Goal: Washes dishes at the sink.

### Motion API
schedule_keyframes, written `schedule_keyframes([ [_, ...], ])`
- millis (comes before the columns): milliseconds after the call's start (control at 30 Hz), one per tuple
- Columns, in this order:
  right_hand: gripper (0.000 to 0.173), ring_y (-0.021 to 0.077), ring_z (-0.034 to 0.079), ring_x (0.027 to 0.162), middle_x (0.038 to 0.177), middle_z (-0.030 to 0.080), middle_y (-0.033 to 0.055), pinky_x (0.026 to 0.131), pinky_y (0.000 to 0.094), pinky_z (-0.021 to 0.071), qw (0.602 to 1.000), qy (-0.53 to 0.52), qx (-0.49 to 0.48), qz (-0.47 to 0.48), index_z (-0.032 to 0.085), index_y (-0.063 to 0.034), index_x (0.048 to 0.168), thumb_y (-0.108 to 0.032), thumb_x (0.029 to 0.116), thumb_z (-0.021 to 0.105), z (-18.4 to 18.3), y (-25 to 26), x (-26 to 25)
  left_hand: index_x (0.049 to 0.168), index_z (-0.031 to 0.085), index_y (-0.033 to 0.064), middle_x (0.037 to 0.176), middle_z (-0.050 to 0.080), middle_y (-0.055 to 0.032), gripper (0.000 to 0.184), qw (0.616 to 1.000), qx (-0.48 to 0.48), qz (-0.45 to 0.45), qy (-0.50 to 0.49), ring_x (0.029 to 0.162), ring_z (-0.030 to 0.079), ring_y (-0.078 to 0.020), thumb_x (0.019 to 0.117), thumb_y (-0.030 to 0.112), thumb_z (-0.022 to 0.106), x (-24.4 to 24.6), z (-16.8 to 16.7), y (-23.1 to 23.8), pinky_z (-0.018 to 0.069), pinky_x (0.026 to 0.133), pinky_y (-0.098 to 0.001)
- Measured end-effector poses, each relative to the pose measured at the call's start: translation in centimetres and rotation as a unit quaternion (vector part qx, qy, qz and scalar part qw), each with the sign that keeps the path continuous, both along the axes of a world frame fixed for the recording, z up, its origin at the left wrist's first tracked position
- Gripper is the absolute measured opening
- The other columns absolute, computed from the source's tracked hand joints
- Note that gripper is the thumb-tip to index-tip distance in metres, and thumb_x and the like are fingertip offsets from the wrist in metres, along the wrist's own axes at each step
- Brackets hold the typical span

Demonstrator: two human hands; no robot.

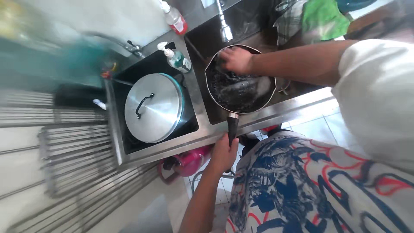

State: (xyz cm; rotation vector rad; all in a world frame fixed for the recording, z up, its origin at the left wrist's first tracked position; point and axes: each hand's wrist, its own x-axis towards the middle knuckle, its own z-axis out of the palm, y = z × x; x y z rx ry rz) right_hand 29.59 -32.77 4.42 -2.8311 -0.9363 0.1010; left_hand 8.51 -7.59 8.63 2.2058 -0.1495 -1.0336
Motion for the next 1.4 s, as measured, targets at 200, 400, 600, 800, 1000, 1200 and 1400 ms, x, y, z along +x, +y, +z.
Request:
schedule_keyframes([
  [200,0.026,0.0425,0.058,0.129,0.137,0.063,0.0208,0.108,0.0598,0.0449,0.974,0.007,0.128,0.184,0.077,-0.0040,0.110,0.008,0.0939,0.061,0.1,4.7,-3.5,0.119,0.056,-0.0040,0.076,0.058,-0.0065,0.030,0.999,-0.007,0.030,-0.014,0.059,0.059,-0.0147,0.1070,0.023,0.049,0.5,0.0,-0.7,0.0557,0.061,-0.0340],
  [400,0.026,0.0417,0.059,0.127,0.134,0.065,0.0199,0.108,0.0584,0.0450,0.972,-0.009,0.110,0.208,0.078,-0.0023,0.111,0.009,0.0912,0.065,-0.1,4.5,-3.6,0.121,0.056,-0.0047,0.076,0.058,-0.0076,0.032,0.999,0.003,0.030,-0.010,0.059,0.059,-0.0162,0.1071,0.024,0.050,0.1,-0.7,-0.6,0.0558,0.061,-0.0357],
  [600,0.021,0.0518,0.054,0.127,0.141,0.052,0.0322,0.097,0.0648,0.0486,0.996,0.044,-0.077,-0.010,0.069,0.0078,0.114,0.008,0.0958,0.058,2.0,1.1,1.3,0.117,0.057,-0.0040,0.071,0.057,-0.0045,0.030,0.995,-0.023,0.080,-0.053,0.055,0.059,-0.0135,0.1060,0.023,0.050,-1.2,-1.3,-0.5,0.0555,0.057,-0.0333],
  [800,0.022,0.0513,0.064,0.108,0.113,0.065,0.0312,0.084,0.0690,0.0526,0.946,0.268,-0.077,-0.166,0.069,0.0068,0.108,-0.004,0.0891,0.074,1.3,0.0,-5.0,0.110,0.058,-0.0005,0.066,0.054,-0.0014,0.024,0.990,-0.064,0.121,-0.037,0.051,0.055,-0.0124,0.1062,0.022,0.051,-0.5,-2.3,-0.3,0.0537,0.052,-0.0311],
  [1000,0.013,0.0408,0.068,0.104,0.108,0.072,0.0195,0.090,0.0655,0.0533,0.946,0.244,0.195,-0.081,0.077,-0.0067,0.103,-0.010,0.0920,0.071,-3.7,5.0,-7.4,0.115,0.057,-0.0016,0.070,0.056,-0.0046,0.026,0.997,-0.024,0.077,-0.002,0.054,0.059,-0.0150,0.1072,0.023,0.050,-0.1,-2.7,-1.3,0.0565,0.057,-0.0345],
  [1200,0.029,0.0470,0.052,0.131,0.149,0.048,0.0249,0.094,0.0645,0.0517,0.980,0.118,0.103,-0.125,0.071,-0.0008,0.120,0.004,0.0922,0.067,0.1,4.3,-0.4,0.117,0.058,-0.0038,0.072,0.057,-0.0061,0.029,0.996,-0.015,0.078,-0.032,0.057,0.058,-0.0151,0.1062,0.023,0.051,-1.2,-2.2,-2.0,0.0554,0.059,-0.0347],
  [1400,0.026,0.0553,0.058,0.117,0.135,0.055,0.0347,0.086,0.0715,0.0518,0.958,0.208,-0.025,-0.196,0.070,0.0055,0.112,-0.003,0.0873,0.075,-0.1,-0.6,-2.1,0.114,0.057,-0.0019,0.066,0.055,-0.0026,0.026,0.989,-0.062,0.132,-0.039,0.051,0.057,-0.0136,0.1062,0.022,0.051,-0.8,-2.9,-1.2,0.0551,0.053,-0.0332],
])
